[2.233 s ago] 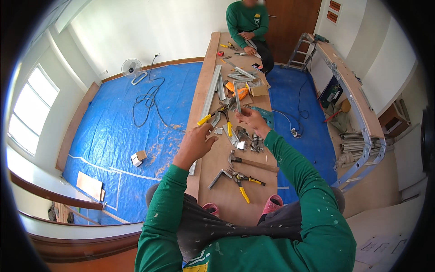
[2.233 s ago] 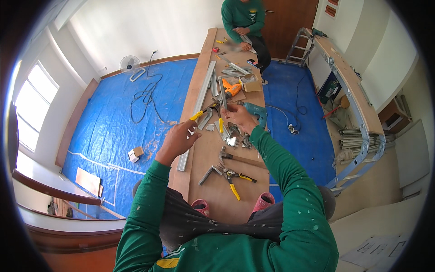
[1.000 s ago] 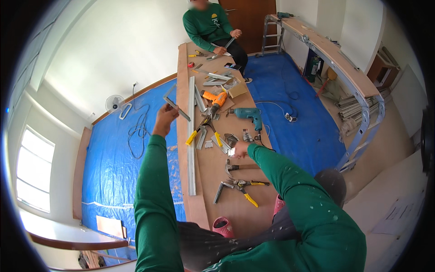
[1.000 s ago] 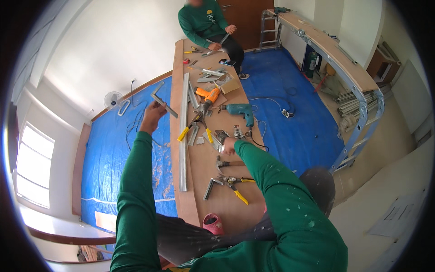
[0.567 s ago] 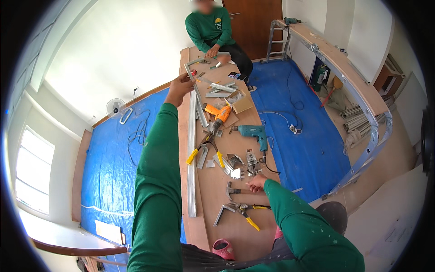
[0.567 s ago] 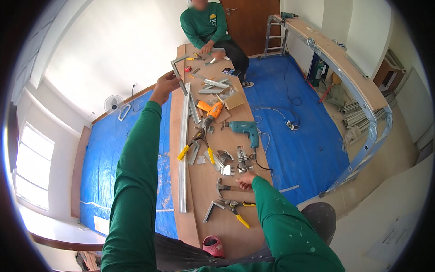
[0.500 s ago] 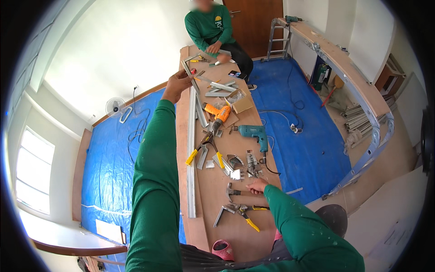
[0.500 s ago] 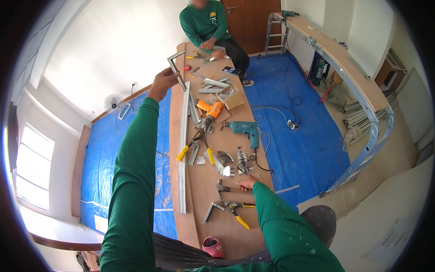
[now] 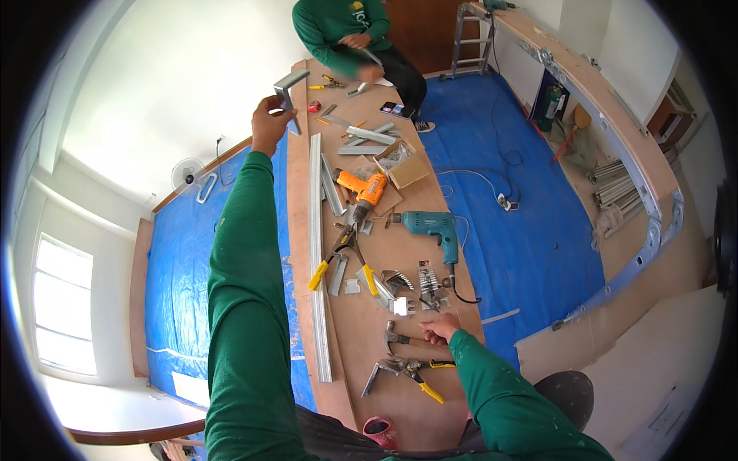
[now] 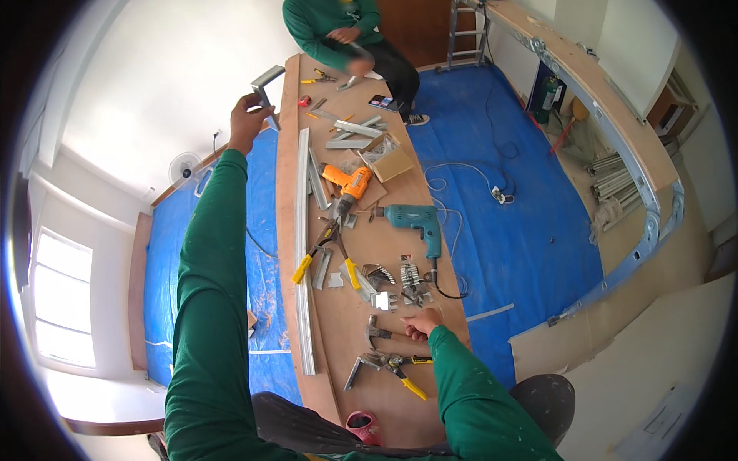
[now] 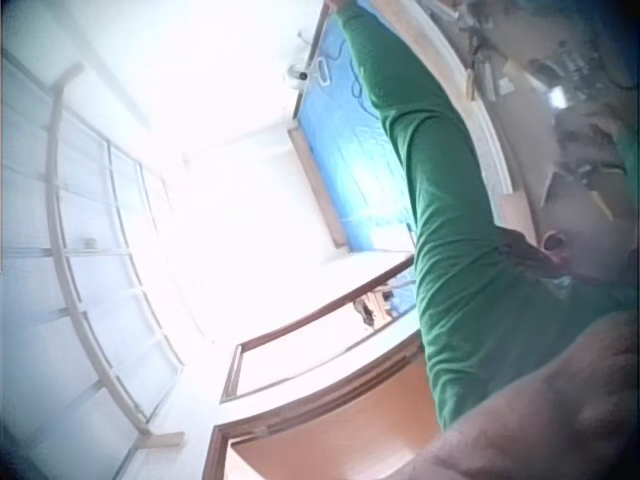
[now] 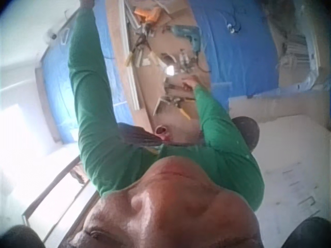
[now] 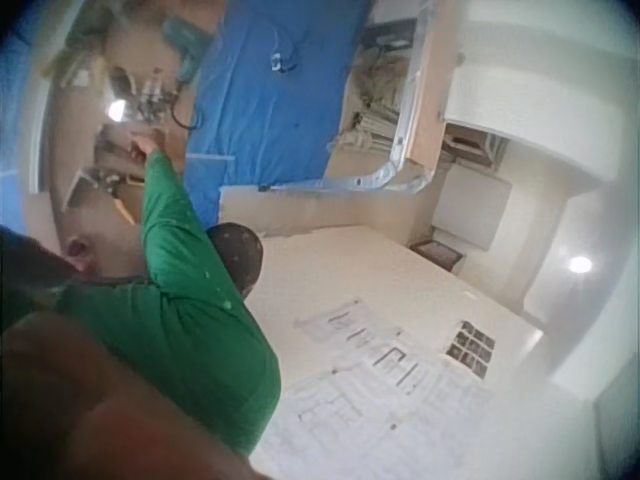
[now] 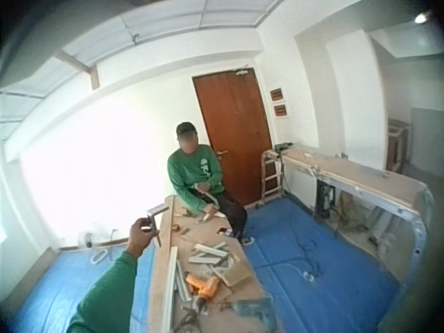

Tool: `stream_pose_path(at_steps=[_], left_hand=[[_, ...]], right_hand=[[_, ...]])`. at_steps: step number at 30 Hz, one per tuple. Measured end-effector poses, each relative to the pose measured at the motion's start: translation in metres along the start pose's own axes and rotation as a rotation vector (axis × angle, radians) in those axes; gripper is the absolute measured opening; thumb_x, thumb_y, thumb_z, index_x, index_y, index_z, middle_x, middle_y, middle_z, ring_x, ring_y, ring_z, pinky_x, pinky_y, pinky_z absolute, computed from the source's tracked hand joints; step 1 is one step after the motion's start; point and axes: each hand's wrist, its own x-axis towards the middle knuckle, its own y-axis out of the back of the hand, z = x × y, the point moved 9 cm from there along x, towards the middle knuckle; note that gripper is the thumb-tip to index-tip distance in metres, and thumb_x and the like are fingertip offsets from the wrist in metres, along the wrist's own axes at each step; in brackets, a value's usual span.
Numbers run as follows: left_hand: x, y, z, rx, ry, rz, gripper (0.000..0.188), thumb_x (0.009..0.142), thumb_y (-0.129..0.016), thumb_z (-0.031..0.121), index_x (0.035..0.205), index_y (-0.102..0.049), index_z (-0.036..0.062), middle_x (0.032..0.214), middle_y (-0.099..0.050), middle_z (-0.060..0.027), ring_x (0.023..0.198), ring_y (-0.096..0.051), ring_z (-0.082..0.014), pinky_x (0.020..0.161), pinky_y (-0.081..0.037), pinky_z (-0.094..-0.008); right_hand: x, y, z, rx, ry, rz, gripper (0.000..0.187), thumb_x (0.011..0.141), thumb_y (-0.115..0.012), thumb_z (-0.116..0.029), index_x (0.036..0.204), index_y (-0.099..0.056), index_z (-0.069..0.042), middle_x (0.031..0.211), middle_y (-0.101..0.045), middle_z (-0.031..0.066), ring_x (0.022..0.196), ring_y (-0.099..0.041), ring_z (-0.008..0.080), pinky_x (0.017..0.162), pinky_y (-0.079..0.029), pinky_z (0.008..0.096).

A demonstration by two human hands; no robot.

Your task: The person assembles small metal frame pieces at a workbench. They use tin snips to trim edges, a hammer to tap joints, and pliers to adjust components. The person handles multiple metal pieces one at a time, aligning and securing them into a frame structure.

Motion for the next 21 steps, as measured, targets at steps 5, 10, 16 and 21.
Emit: stream_pose_path(at_steps=[5, 10, 16, 21], left_hand=[[0.005, -0.010, 0.044, 0.472, -0.325, 0.272, 0.042, 0.081, -0.080, 0.015, 0.119, -0.062, 0.0097, 0.117, -0.069, -0.0124, 0.111, -0.066, -0.0374, 0.094, -0.053, -0.0506], [0.005, -0.048, 0.081, 0.828, -0.531, 0.225, 0.039, 0.084, -0.073, 0.009, 0.120, -0.064, 0.0202, 0.123, -0.065, -0.0018, 0.125, -0.059, -0.0281, 0.103, -0.044, -0.0496], [0.023, -0.064, 0.085, 0.852, -0.637, 0.231, 0.041, 0.088, -0.068, 0.008, 0.125, -0.065, 0.0247, 0.128, -0.063, 0.0008, 0.129, -0.057, -0.0250, 0.112, -0.034, -0.0525], [0.034, -0.065, 0.082, 0.851, -0.630, 0.218, 0.044, 0.087, -0.071, 0.009, 0.128, -0.066, 0.0246, 0.130, -0.064, 0.0006, 0.130, -0.057, -0.0243, 0.115, -0.033, -0.0514]], right_hand=[[0.007, -0.001, 0.003, -0.004, -0.032, 0.015, 0.033, 0.095, -0.080, -0.036, 0.087, -0.074, -0.004, 0.072, -0.074, 0.0054, 0.049, -0.064, 0.0129, 0.042, -0.045, 0.0303], [0.003, 0.002, -0.001, -0.054, -0.053, 0.042, 0.034, 0.095, -0.078, -0.038, 0.086, -0.074, -0.006, 0.073, -0.075, 0.0047, 0.051, -0.065, 0.0125, 0.042, -0.045, 0.0304], [0.004, -0.002, 0.001, -0.039, -0.065, 0.030, 0.035, 0.095, -0.079, -0.040, 0.087, -0.074, -0.006, 0.073, -0.075, 0.0057, 0.050, -0.065, 0.0130, 0.042, -0.045, 0.0304], [0.004, -0.004, 0.000, -0.020, -0.069, 0.014, 0.035, 0.094, -0.080, -0.039, 0.087, -0.074, -0.005, 0.073, -0.075, 0.0068, 0.050, -0.065, 0.0136, 0.042, -0.045, 0.0304]])
